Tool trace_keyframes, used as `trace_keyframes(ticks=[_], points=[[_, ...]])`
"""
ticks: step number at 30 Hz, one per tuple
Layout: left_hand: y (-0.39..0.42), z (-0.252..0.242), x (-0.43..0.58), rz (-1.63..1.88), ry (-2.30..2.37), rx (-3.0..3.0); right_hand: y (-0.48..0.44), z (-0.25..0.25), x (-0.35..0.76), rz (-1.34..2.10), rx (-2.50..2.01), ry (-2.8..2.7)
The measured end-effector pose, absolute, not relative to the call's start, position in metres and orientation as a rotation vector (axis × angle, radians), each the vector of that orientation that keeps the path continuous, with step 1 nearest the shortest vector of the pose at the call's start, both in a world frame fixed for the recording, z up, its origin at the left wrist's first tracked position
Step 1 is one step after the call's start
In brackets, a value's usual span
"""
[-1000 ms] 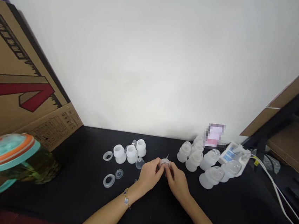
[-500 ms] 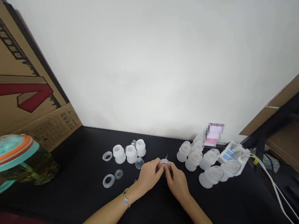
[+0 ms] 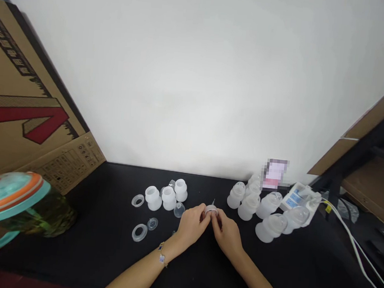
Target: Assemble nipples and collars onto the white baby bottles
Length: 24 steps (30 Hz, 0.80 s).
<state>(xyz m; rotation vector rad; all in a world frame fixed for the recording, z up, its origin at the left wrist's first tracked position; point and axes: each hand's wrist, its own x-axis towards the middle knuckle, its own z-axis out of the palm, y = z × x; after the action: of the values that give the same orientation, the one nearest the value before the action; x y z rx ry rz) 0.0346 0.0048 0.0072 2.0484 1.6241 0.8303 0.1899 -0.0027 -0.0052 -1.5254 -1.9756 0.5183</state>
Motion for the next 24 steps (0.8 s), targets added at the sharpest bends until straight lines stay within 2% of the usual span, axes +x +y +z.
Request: trace_keyframes(ticks=[24], points=[[0.0042, 0.0078, 0.0361, 0.819, 1.632, 2.051, -0.0028, -0.0046, 0.1904, 0.529, -1.521, -1.97]])
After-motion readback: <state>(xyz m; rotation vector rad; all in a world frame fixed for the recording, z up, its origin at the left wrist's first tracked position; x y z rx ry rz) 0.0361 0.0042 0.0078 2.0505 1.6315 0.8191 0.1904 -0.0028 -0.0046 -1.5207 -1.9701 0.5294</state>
